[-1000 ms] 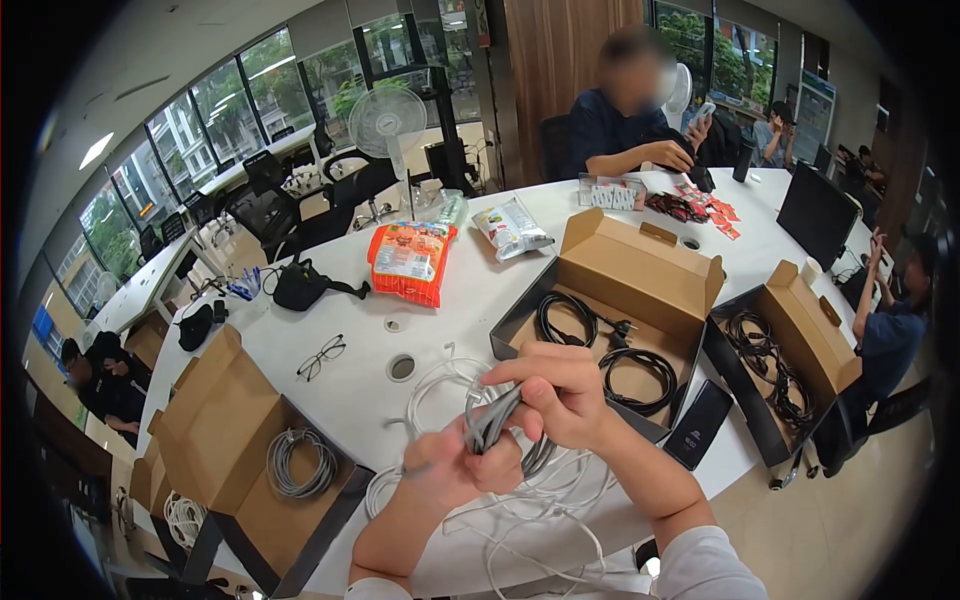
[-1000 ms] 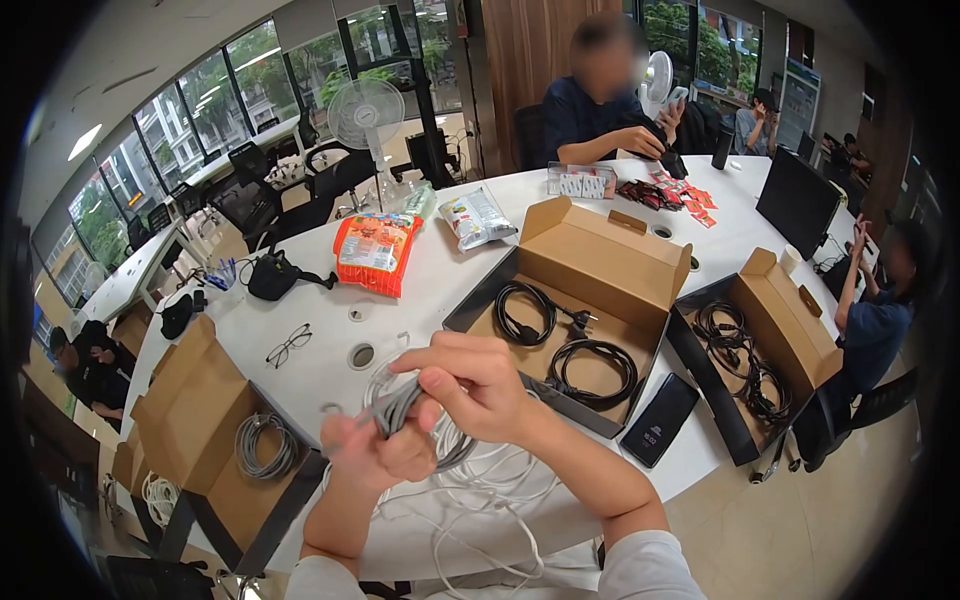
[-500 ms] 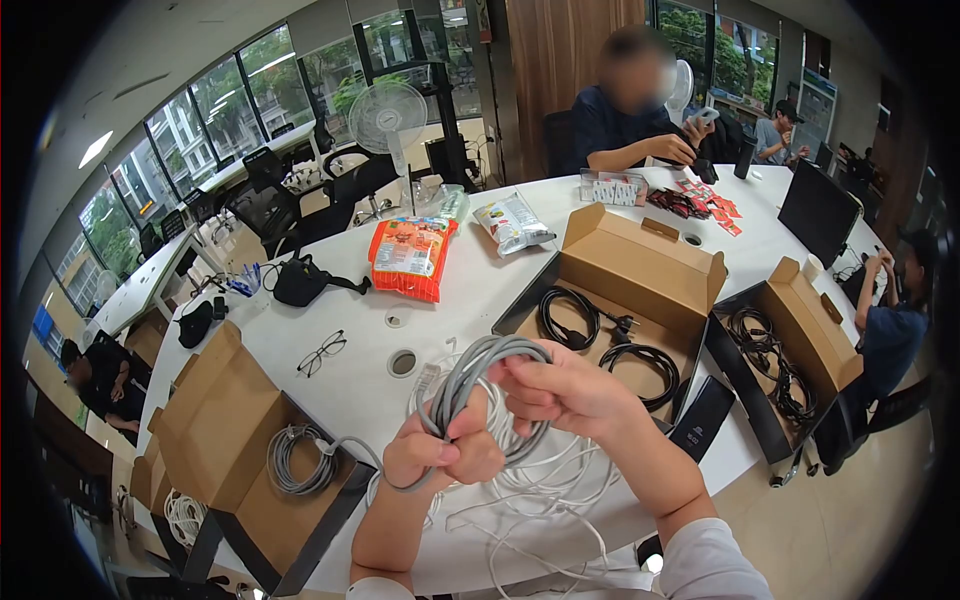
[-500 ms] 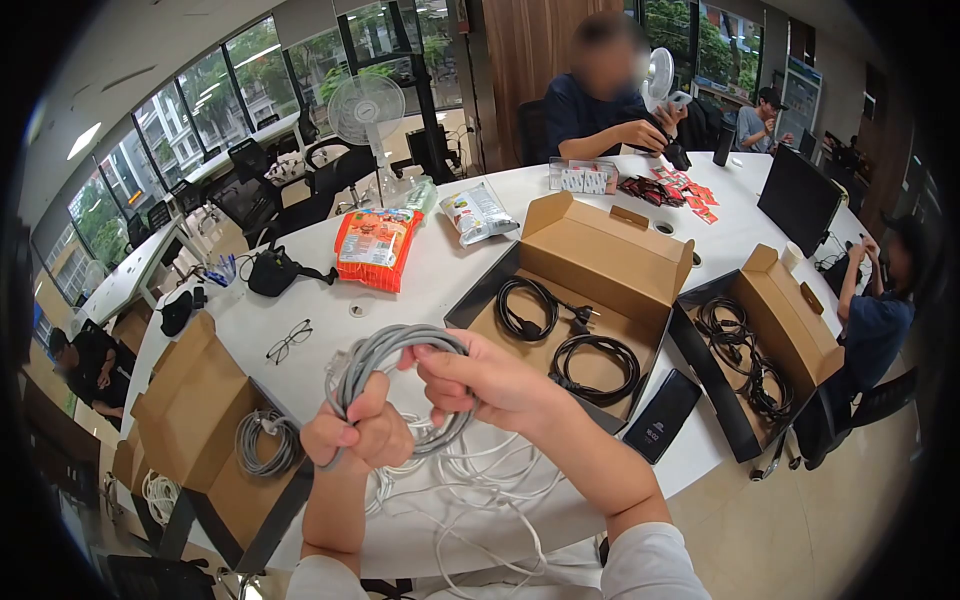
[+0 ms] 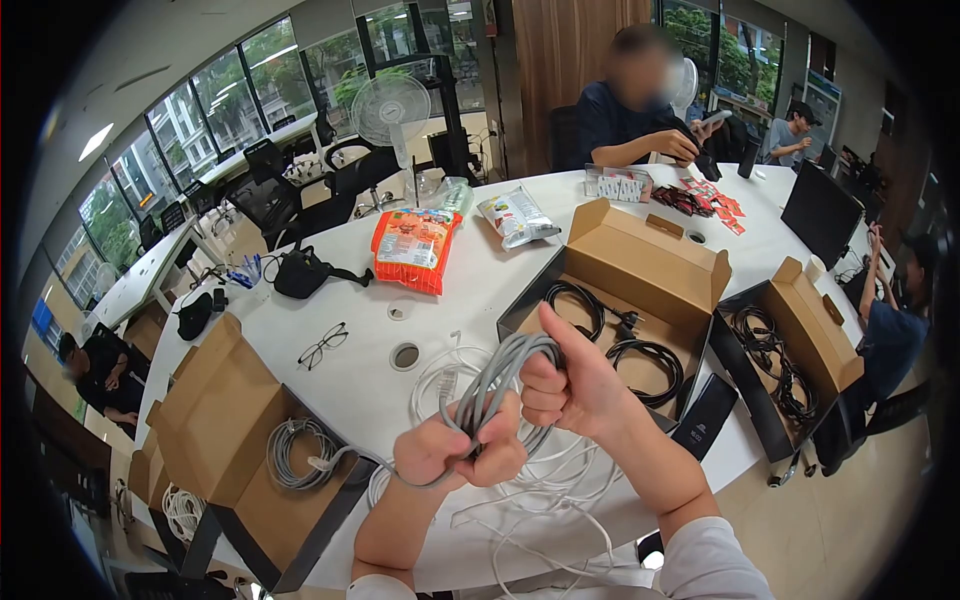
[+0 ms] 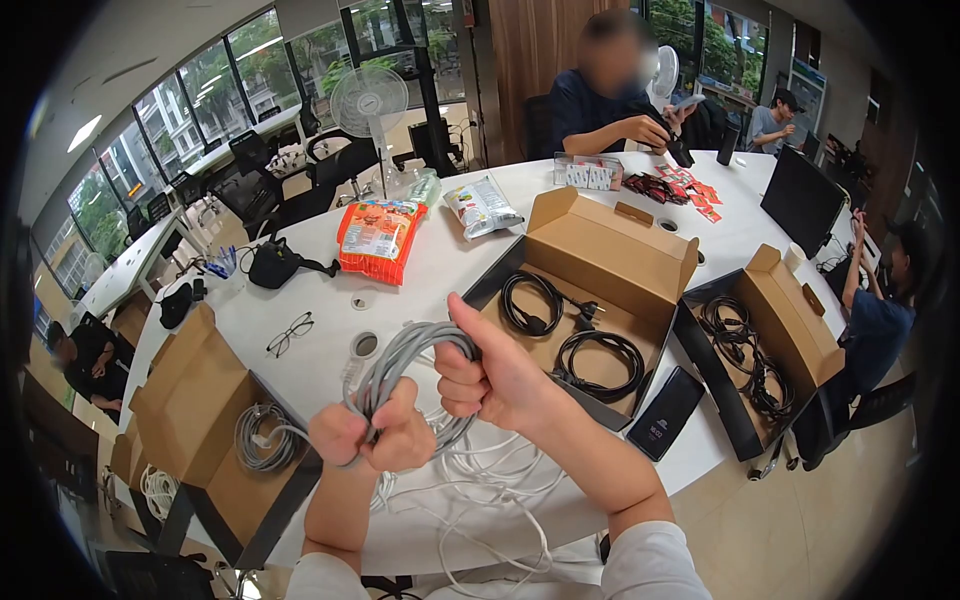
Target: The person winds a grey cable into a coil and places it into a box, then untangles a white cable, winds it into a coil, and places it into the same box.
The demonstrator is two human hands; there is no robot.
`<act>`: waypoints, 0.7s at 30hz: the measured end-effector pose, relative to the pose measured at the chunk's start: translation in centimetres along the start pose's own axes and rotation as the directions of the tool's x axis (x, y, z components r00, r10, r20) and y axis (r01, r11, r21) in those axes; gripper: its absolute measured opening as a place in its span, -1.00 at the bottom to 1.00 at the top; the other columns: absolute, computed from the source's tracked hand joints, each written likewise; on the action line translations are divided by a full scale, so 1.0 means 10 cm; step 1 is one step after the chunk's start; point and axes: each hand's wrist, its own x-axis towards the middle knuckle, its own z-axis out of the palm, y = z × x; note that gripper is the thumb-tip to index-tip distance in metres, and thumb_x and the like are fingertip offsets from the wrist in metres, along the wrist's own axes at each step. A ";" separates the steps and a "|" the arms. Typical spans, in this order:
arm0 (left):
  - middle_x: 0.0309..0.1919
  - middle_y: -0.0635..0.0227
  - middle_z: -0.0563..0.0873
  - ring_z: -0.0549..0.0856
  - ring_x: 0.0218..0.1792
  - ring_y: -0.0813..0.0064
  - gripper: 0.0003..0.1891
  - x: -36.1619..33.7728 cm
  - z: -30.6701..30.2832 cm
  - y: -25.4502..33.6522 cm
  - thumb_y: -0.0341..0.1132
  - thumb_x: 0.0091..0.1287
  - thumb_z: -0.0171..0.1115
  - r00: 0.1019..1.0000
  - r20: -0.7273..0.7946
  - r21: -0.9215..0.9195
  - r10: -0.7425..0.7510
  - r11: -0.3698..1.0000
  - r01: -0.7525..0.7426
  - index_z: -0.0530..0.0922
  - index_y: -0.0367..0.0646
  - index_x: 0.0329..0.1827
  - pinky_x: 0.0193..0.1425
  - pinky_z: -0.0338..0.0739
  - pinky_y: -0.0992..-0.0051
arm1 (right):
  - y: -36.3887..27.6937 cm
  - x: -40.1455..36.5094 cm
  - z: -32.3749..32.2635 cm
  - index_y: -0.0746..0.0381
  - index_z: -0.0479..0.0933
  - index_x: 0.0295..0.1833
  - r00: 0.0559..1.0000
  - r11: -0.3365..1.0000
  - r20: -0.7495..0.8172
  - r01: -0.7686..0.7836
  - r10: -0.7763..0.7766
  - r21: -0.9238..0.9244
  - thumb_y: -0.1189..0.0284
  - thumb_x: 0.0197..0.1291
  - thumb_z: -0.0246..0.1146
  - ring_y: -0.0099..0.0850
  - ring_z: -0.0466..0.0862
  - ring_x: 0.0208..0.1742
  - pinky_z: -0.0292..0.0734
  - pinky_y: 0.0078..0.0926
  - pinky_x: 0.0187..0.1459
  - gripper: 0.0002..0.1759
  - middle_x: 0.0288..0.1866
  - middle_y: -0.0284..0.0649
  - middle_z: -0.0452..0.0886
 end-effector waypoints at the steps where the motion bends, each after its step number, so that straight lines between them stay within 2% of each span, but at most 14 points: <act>1: -0.84 0.56 0.27 0.12 -0.87 0.60 -0.76 0.01 0.00 -0.01 -0.12 0.25 -0.01 1.000 0.026 -0.042 0.005 0.999 -0.004 0.21 -0.05 -0.31 -0.70 -0.01 0.52 | 0.00 0.00 0.04 0.04 0.15 -0.65 0.998 1.000 -0.054 -0.015 0.015 0.003 -0.18 0.40 -0.15 -0.62 -0.04 -0.72 -0.05 -0.58 -0.63 -0.33 -0.74 -0.55 -0.09; 4: -0.83 0.56 0.28 0.13 -0.85 0.62 -0.63 0.00 0.03 -0.03 0.09 0.41 -0.12 0.999 0.022 -0.015 0.037 0.999 -0.037 0.21 -0.05 -0.29 -0.68 0.02 0.55 | 0.01 0.00 0.14 0.01 0.03 -0.71 0.983 0.999 -0.176 -0.050 0.051 0.010 -0.17 0.38 -0.09 -0.62 -0.06 -0.73 -0.08 -0.57 -0.64 -0.31 -0.75 -0.54 -0.10; 7: -0.77 0.49 0.39 0.34 -0.78 0.57 -0.55 -0.03 -0.02 -0.09 0.19 0.47 -0.22 0.999 0.044 0.028 0.013 1.000 -0.014 0.21 -0.05 -0.28 -0.62 0.18 0.55 | 0.00 0.02 0.12 0.00 0.01 -0.72 0.974 0.998 -0.216 -0.069 0.065 -0.009 -0.13 0.36 -0.01 -0.62 -0.07 -0.74 -0.10 -0.57 -0.65 -0.31 -0.76 -0.54 -0.10; 10: -0.68 0.38 0.51 0.55 -0.63 0.42 -0.59 0.01 0.07 -0.07 0.12 0.49 -0.17 1.000 0.024 0.096 -0.011 0.995 0.009 0.21 -0.06 -0.27 -0.53 0.32 0.49 | -0.01 0.01 0.08 -0.01 0.01 -0.73 0.966 0.996 -0.248 -0.087 0.078 -0.027 -0.10 0.35 0.06 -0.63 -0.07 -0.74 -0.12 -0.57 -0.67 -0.31 -0.76 -0.55 -0.10; 12: -0.63 0.32 0.55 0.62 -0.54 0.31 -0.64 0.02 0.15 -0.10 0.04 0.49 -0.10 0.997 -0.068 0.204 0.028 0.979 -0.013 0.21 -0.07 -0.26 -0.49 0.37 0.44 | -0.03 0.01 0.06 -0.02 0.01 -0.73 0.963 0.993 -0.255 -0.106 0.089 -0.051 -0.09 0.34 0.08 -0.64 -0.07 -0.75 -0.14 -0.57 -0.68 -0.32 -0.77 -0.55 -0.09; 14: -0.62 0.30 0.57 0.64 -0.52 0.29 -0.67 0.05 0.26 -0.14 -0.02 0.49 -0.04 0.988 -0.144 0.248 0.051 0.969 -0.013 0.21 -0.08 -0.26 -0.48 0.39 0.42 | -0.07 0.00 0.07 -0.03 0.01 -0.73 0.952 0.989 -0.286 -0.135 0.112 -0.061 -0.08 0.34 0.08 -0.64 -0.07 -0.76 -0.15 -0.58 -0.69 -0.32 -0.76 -0.56 -0.09; 16: -0.63 0.31 0.56 0.61 -0.57 0.36 -0.68 0.07 0.35 -0.16 -0.05 0.48 0.01 0.976 -0.209 0.230 0.052 0.973 -0.002 0.21 -0.09 -0.26 -0.49 0.37 0.43 | -0.08 -0.01 0.06 -0.03 0.02 -0.72 0.952 0.986 -0.280 -0.149 0.124 -0.072 -0.07 0.35 0.08 -0.65 -0.07 -0.77 -0.16 -0.59 -0.69 -0.33 -0.76 -0.56 -0.09; 18: -0.69 0.42 0.49 0.50 -0.67 0.49 -0.70 0.05 0.34 -0.12 -0.08 0.47 0.03 0.977 -0.213 0.166 0.000 0.985 0.036 0.22 -0.06 -0.26 -0.53 0.30 0.48 | -0.08 -0.01 0.02 -0.03 0.05 -0.70 0.964 0.985 -0.234 -0.149 0.125 -0.085 -0.07 0.36 0.07 -0.66 -0.07 -0.77 -0.17 -0.60 -0.69 -0.36 -0.75 -0.57 -0.08; 21: -0.76 0.58 0.33 0.27 -0.78 0.64 -0.75 0.06 0.20 -0.10 -0.10 0.47 0.04 0.968 -0.253 0.091 0.004 0.996 0.020 0.23 -0.01 -0.24 -0.59 0.13 0.54 | -0.10 0.07 0.00 -0.01 0.11 -0.65 0.950 0.988 -0.294 -0.133 0.103 -0.084 -0.08 0.37 0.05 -0.67 -0.08 -0.76 -0.17 -0.61 -0.70 -0.40 -0.74 -0.57 -0.08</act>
